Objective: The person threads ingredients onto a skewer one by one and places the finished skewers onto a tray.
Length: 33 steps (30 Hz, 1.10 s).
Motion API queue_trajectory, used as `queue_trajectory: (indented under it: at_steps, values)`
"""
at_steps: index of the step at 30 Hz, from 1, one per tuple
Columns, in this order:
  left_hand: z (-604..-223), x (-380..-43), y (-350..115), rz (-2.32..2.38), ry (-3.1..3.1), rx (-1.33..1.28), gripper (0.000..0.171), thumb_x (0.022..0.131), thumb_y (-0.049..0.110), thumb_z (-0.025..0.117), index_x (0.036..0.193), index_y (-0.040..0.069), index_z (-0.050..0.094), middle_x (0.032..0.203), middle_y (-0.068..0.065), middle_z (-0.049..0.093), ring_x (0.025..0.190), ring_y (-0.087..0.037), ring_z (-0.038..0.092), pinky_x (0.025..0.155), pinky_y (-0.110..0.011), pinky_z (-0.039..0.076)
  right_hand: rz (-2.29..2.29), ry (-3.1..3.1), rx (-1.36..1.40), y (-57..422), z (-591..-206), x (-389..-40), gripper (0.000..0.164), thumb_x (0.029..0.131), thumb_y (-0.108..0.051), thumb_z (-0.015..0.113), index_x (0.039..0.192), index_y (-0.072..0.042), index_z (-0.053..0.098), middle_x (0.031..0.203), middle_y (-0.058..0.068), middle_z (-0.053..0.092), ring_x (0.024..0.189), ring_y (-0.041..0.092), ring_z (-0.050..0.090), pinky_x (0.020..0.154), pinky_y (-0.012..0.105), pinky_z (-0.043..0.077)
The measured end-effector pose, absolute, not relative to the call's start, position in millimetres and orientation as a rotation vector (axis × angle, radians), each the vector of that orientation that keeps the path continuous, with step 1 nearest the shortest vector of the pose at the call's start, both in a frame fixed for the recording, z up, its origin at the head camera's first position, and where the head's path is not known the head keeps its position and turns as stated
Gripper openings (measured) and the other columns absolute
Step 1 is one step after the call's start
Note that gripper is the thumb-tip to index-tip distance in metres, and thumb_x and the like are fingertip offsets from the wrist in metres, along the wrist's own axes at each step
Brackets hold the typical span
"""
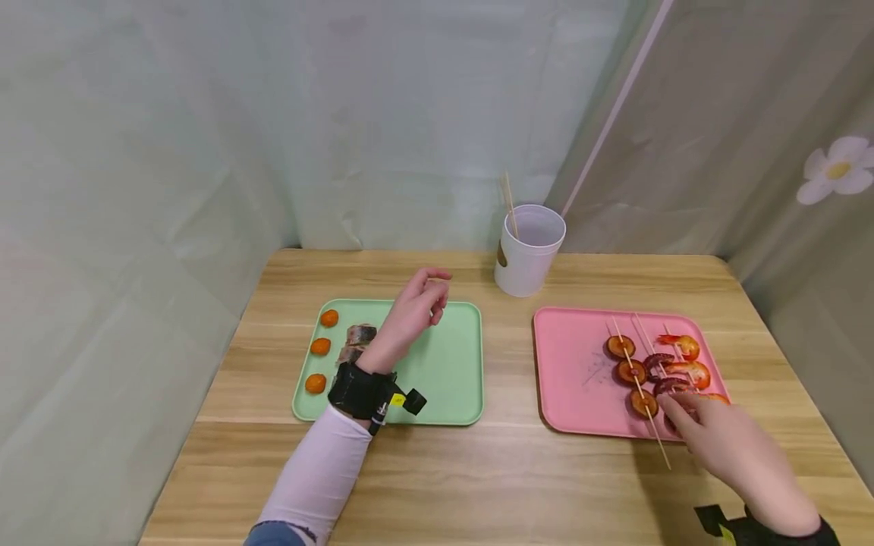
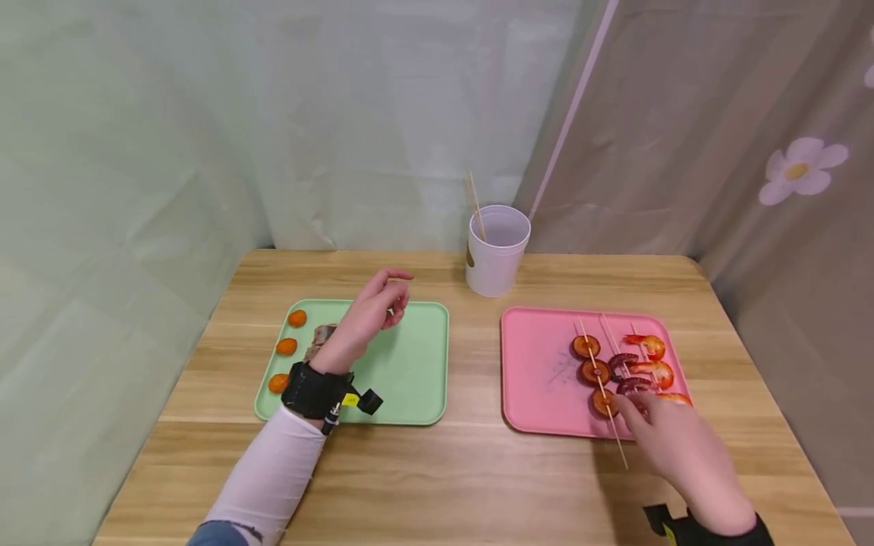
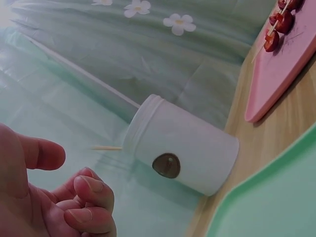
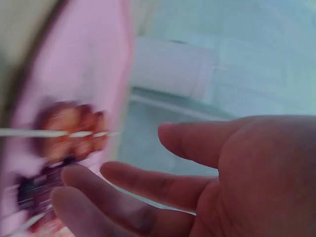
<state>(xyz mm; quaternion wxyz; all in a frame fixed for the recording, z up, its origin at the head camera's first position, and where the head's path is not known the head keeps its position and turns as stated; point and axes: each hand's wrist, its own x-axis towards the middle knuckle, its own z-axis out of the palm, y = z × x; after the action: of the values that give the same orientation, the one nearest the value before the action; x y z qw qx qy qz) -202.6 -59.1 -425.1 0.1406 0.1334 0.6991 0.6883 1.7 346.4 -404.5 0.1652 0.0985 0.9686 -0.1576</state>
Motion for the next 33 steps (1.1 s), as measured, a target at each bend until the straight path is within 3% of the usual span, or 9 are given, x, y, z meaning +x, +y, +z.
queue_trajectory:
  at_steps: [4,6,12,16,21,25,28,33]
  values:
    - [-416,-212,-50,1.959,2.042,0.417,0.035,0.112,0.023,0.05,0.142,0.005,0.052,0.088,-0.007,0.051,0.063,-0.017,0.044,0.061,-0.027,0.036,-0.488,2.811,0.156,328,-384,-29,0.069,0.112,-0.058,0.045,0.137,0.003,0.065,0.087,0.01,0.068,0.075,0.029,0.064,0.067,0.046,0.049]
    - [-411,-221,-44,1.947,2.048,0.428,0.032,0.112,0.022,0.05,0.14,0.005,0.053,0.086,-0.006,0.051,0.061,-0.016,0.044,0.059,-0.025,0.035,-0.521,2.839,0.081,320,-376,-49,0.064,0.112,-0.056,0.046,0.135,0.0,0.068,0.083,0.003,0.063,0.072,0.022,0.058,0.067,0.041,0.043]
    - [-401,-249,-23,1.889,2.1,0.439,0.028,0.113,0.02,0.051,0.135,0.002,0.055,0.082,-0.006,0.049,0.059,-0.014,0.042,0.056,-0.024,0.035,-0.699,2.803,-0.041,306,-360,-122,0.064,0.115,-0.048,0.043,0.146,0.006,0.057,0.108,0.018,0.075,0.091,0.03,0.071,0.079,0.049,0.057]
    - [-398,-272,-8,1.773,2.229,0.458,0.034,0.115,0.025,0.049,0.137,0.0,0.055,0.085,-0.008,0.053,0.063,-0.014,0.045,0.059,-0.025,0.038,-0.953,2.775,0.019,303,-361,-169,0.068,0.116,-0.048,0.038,0.155,0.007,0.044,0.121,0.028,0.07,0.101,0.037,0.073,0.08,0.044,0.06]
    - [-395,-299,10,1.575,2.452,0.475,0.041,0.115,0.032,0.046,0.142,0.002,0.055,0.099,-0.012,0.06,0.075,-0.018,0.053,0.071,-0.032,0.045,-1.349,2.748,0.22,288,-369,-217,0.073,0.115,-0.054,0.033,0.163,0.001,0.035,0.144,0.031,0.054,0.129,0.045,0.058,0.1,0.053,0.053]
    - [-389,-317,27,1.515,2.572,0.466,0.047,0.116,0.036,0.043,0.148,0.004,0.053,0.114,-0.013,0.062,0.093,-0.024,0.059,0.088,-0.038,0.05,-1.628,2.674,0.34,274,-377,-247,0.071,0.115,-0.051,0.032,0.165,0.0,0.031,0.157,0.029,0.043,0.141,0.044,0.044,0.112,0.059,0.043]
    - [-382,-327,40,1.494,2.644,0.465,0.047,0.116,0.037,0.042,0.149,0.005,0.054,0.127,-0.015,0.066,0.111,-0.026,0.063,0.1,-0.041,0.049,-1.75,2.605,0.43,266,-384,-264,0.073,0.116,-0.052,0.031,0.168,-0.001,0.025,0.166,0.025,0.034,0.148,0.04,0.038,0.118,0.057,0.039]
    - [-374,-336,57,1.419,2.706,0.485,0.05,0.117,0.042,0.039,0.148,0.006,0.055,0.14,-0.014,0.065,0.126,-0.029,0.063,0.103,-0.042,0.05,-1.833,2.554,0.565,258,-395,-279,0.071,0.116,-0.052,0.024,0.169,-0.004,0.025,0.171,0.019,0.03,0.154,0.036,0.033,0.122,0.052,0.036]
